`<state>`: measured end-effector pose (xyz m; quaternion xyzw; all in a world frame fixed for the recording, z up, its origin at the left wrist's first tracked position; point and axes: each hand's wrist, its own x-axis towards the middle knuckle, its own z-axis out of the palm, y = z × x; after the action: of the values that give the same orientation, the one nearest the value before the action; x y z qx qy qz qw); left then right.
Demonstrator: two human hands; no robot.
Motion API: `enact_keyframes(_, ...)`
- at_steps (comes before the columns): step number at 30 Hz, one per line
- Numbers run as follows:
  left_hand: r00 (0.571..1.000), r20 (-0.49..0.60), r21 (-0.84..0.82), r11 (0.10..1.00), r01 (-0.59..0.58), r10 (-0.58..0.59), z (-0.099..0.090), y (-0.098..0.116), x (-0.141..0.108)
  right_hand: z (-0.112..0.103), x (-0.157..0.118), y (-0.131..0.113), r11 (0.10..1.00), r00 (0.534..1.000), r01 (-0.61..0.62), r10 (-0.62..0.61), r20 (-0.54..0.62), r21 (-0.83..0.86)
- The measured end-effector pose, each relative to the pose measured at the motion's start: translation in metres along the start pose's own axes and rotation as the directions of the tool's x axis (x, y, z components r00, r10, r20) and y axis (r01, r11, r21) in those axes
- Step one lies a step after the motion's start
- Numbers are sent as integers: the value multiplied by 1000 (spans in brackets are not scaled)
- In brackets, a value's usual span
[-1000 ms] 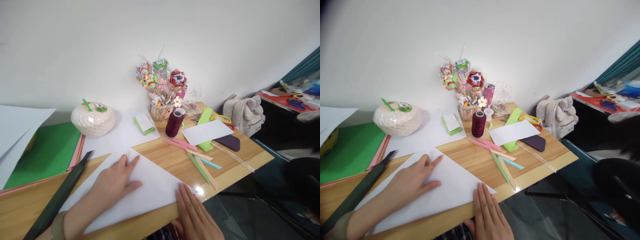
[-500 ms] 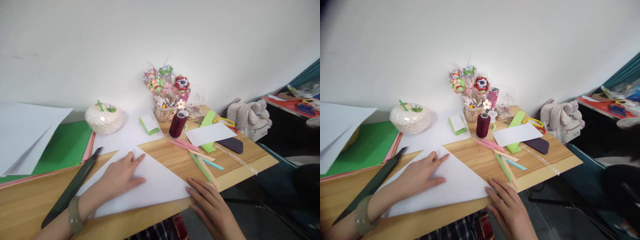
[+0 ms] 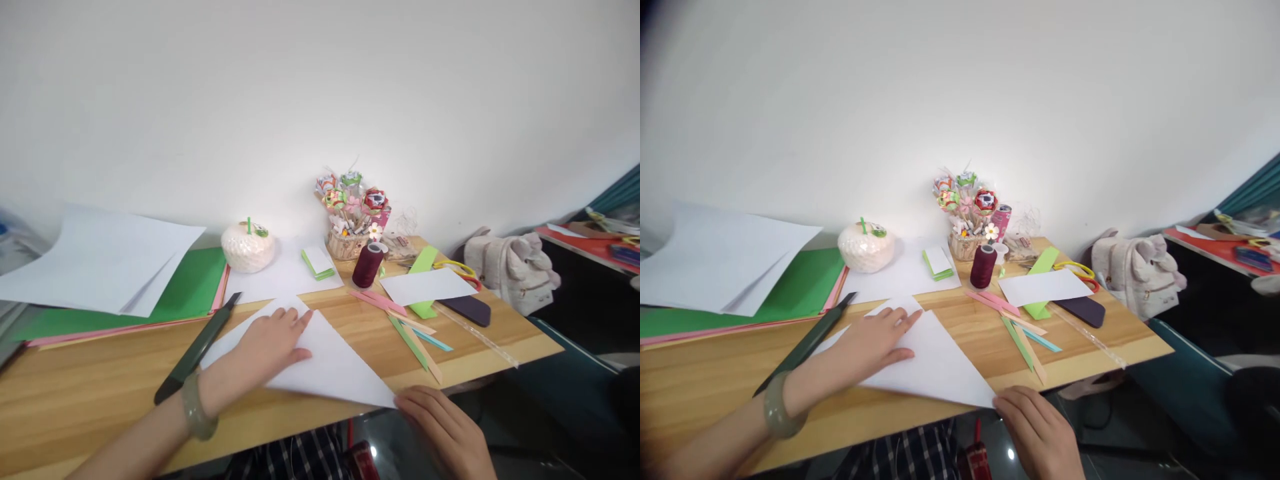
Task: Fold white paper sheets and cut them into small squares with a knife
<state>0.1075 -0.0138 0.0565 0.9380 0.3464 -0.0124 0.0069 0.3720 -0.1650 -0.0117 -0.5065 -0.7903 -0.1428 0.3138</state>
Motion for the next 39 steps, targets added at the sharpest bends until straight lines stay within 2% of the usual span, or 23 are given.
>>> enact_keyframes(2,980,-180,42,996,-78,84,-9,20,-9,-13,14,-8,1000,998,5,-4,-55,14)
enact_keyframes(3,941,-291,35,985,-172,174,-13,31,-14,-22,24,-14,999,995,16,-12,-102,35)
enact_keyframes(5,810,-505,33,945,-325,297,-22,49,-23,-41,51,-32,988,988,46,-24,-150,146)
enact_keyframes(7,693,-665,-12,925,-381,277,-34,61,-32,-58,83,-54,954,990,4,38,-135,298)
enact_keyframes(8,654,-724,-88,911,-402,219,-42,65,-37,-65,98,-65,925,978,-47,120,-172,378)
enact_keyframes(9,636,-761,-202,884,-421,129,-51,67,-41,-70,113,-75,896,945,-124,237,-224,426)
enact_keyframes(10,646,-763,-346,833,-432,19,-61,67,-46,-75,128,-84,879,928,-141,277,-247,455)
enact_keyframes(11,683,-724,-500,756,-422,-98,-71,68,-51,-78,141,-92,860,921,-161,307,-240,484)
enact_keyframes(13,788,-539,-771,551,-319,-298,-89,67,-63,-82,164,-104,806,924,-182,337,-184,564)
enact_keyframes(15,860,-332,-923,320,-212,-389,-101,65,-73,-85,182,-113,750,930,-217,354,-101,625)
enact_keyframes(17,876,-261,-965,146,-219,-406,-107,59,-82,-87,192,-120,722,928,-283,373,-11,631)
enact_keyframes(18,862,-270,-963,98,-252,-430,-108,55,-85,-87,194,-123,720,926,-319,375,42,616)
enact_keyframes(21,778,-327,-935,67,-347,-536,-111,43,-90,-85,193,-129,724,917,-392,360,174,567)
enact_keyframes(22,762,-336,-930,70,-360,-553,-112,40,-91,-83,192,-130,730,918,-394,339,205,558)
enact_keyframes(27,802,-324,-937,51,-346,-503,-112,34,-95,-72,186,-135,759,928,-362,234,291,542)
enact_keyframes(34,793,-250,-946,-37,-323,-556,-98,34,-105,-61,185,-146,827,972,-225,154,178,515)
enact_keyframes(39,797,-162,-958,-101,-268,-581,-89,29,-107,-52,183,-148,841,972,-195,96,216,505)
